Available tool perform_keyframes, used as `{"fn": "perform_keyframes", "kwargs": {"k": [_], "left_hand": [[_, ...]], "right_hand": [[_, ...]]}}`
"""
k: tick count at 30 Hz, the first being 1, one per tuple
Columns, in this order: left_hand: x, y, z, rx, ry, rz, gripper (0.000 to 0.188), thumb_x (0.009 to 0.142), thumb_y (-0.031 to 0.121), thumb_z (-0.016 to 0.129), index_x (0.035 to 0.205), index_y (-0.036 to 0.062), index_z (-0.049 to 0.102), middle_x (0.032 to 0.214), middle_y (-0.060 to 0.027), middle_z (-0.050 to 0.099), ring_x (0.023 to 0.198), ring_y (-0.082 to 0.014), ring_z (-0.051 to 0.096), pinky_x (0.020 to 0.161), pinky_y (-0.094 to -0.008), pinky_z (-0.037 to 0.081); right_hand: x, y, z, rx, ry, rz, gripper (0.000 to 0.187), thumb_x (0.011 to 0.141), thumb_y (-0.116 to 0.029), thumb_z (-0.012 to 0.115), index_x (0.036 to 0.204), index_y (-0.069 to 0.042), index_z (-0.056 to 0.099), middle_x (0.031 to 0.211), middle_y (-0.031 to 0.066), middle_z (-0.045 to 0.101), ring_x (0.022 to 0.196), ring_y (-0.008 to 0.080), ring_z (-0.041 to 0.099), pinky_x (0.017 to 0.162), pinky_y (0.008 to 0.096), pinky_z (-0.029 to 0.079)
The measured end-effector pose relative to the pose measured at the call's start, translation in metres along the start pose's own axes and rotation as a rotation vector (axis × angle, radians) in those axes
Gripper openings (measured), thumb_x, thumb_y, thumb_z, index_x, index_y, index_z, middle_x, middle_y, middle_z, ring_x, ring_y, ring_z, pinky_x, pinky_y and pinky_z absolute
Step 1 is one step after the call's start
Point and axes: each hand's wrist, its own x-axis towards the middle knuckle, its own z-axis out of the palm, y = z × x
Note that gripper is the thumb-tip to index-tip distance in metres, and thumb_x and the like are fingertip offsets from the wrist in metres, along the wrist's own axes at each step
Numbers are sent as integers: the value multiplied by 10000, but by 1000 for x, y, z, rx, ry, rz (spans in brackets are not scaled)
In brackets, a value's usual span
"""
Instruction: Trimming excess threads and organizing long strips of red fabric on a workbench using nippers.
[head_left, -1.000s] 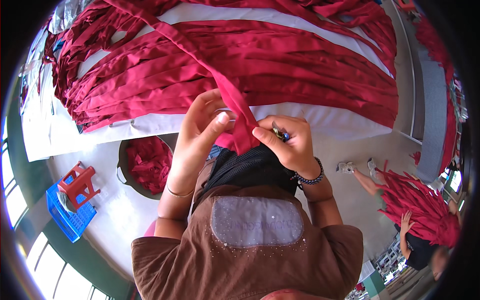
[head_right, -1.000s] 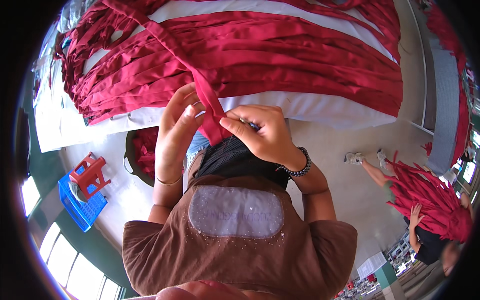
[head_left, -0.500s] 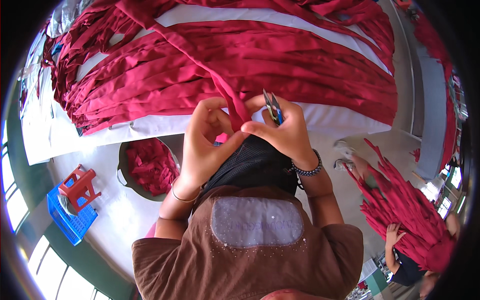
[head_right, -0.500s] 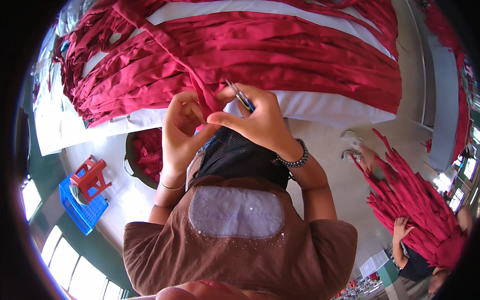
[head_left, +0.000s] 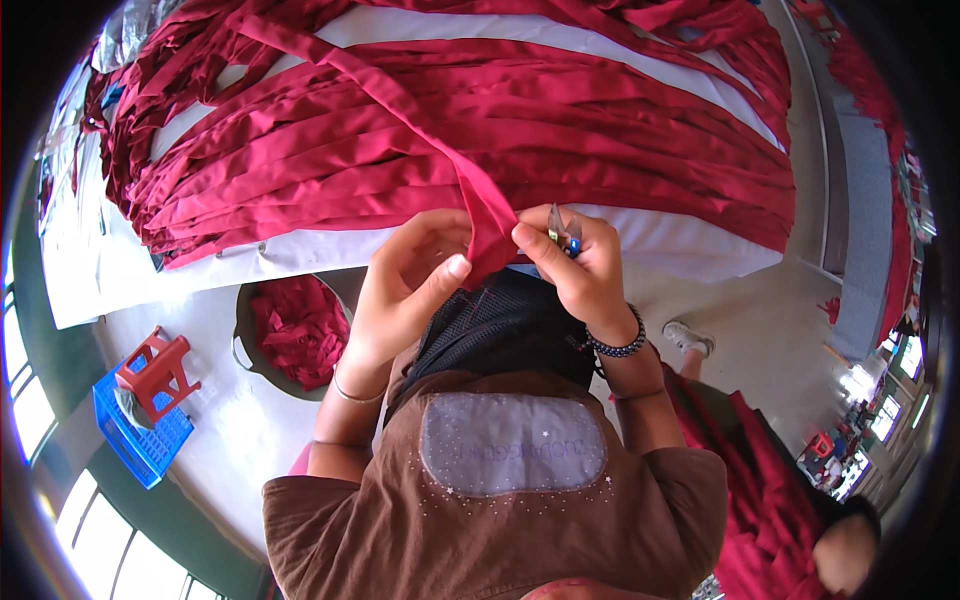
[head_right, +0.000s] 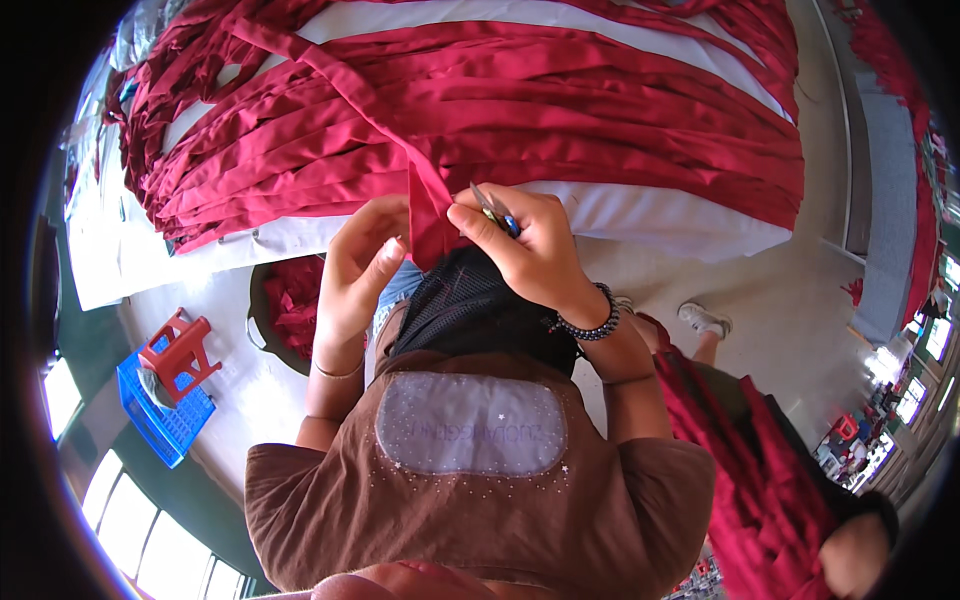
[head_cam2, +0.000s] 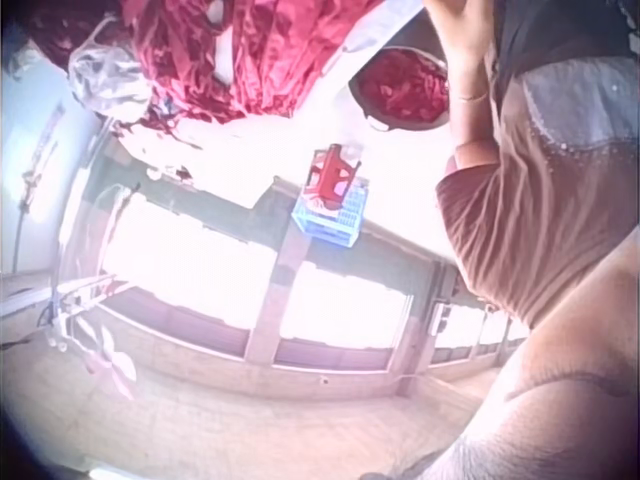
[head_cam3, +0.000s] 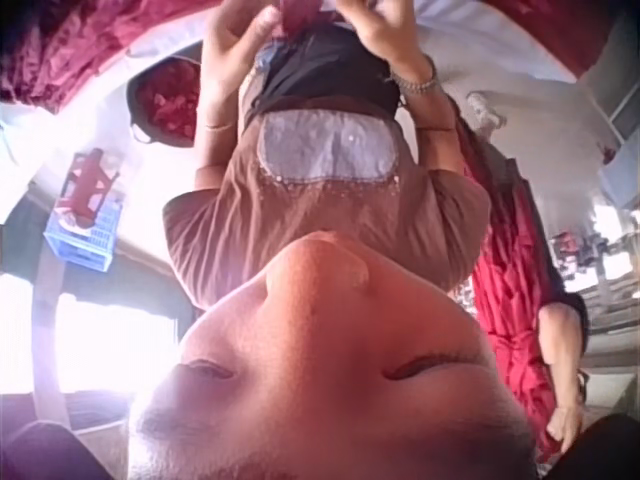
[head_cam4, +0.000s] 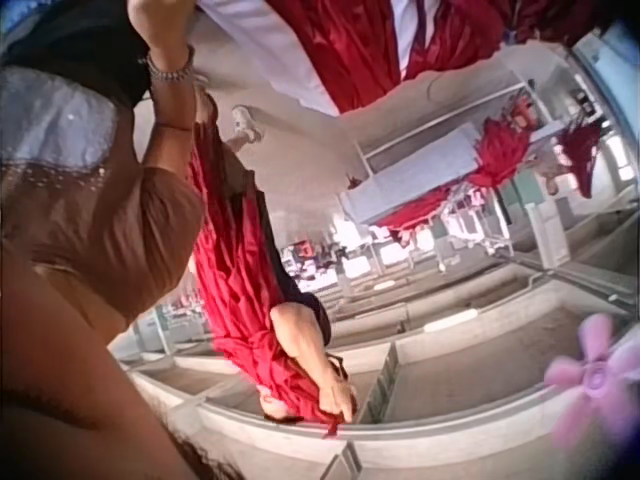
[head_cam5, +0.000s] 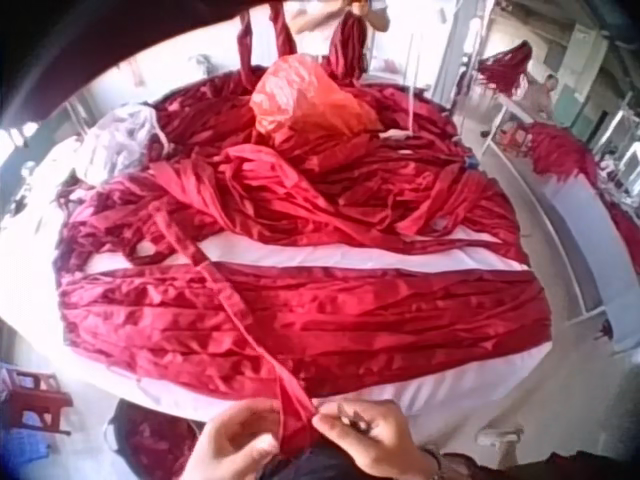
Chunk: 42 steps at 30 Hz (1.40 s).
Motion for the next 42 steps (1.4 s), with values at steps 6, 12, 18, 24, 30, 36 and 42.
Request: {"fn": "perform_keyframes", "kwargs": {"k": [6,12,18,24,30,36,42], "left_hand": [[16,-12,0,-120,113,-1,303,848,23,650,1121,-55,543,951,-55,624,880,-98,587,796,-218,468],[5,-9,2,-2,214,50,308,832,-29,648,1124,-56,553,861,-35,607,784,-76,581,730,-193,473],[-1,-13,4,-54,154,92,400,839,-42,628,1213,-56,489,827,-16,568,786,-67,564,716,-180,446],[-6,-17,9,178,100,200,569,780,-115,633,1302,-60,412,800,-36,541,792,-101,570,772,-230,465],[-10,-13,11,214,-2,186,654,762,-123,623,1357,-42,362,773,-10,473,753,-84,521,788,-226,442],[-7,-7,-1,155,-46,100,633,798,-78,582,1382,-33,342,760,11,447,739,-68,477,768,-199,401],[-1,-11,-4,160,-71,110,480,834,25,626,1269,-59,443,892,-36,484,807,-86,509,763,-219,418]], "right_hand": [[-5,-1,4,-169,-38,-146,197,897,-147,609,859,46,614,601,1,505,585,37,431,515,228,350],[-9,4,7,17,28,30,166,903,-118,595,803,14,605,581,-64,426,564,6,354,486,205,280],[-8,11,9,-21,20,-37,144,865,-124,637,815,9,611,589,-59,466,563,3,369,485,205,289],[7,-13,10,-74,24,-85,259,747,-142,766,917,0,631,760,-38,618,619,-22,454,491,160,305],[26,2,9,41,105,-10,261,726,-217,807,821,-24,659,657,-31,612,540,11,460,478,174,327],[14,0,2,93,103,100,181,827,-176,709,858,-4,664,613,-43,545,557,12,431,485,204,318],[2,-5,2,-28,39,5,200,880,-159,637,890,41,635,665,27,605,625,45,513,555,223,409]]}}
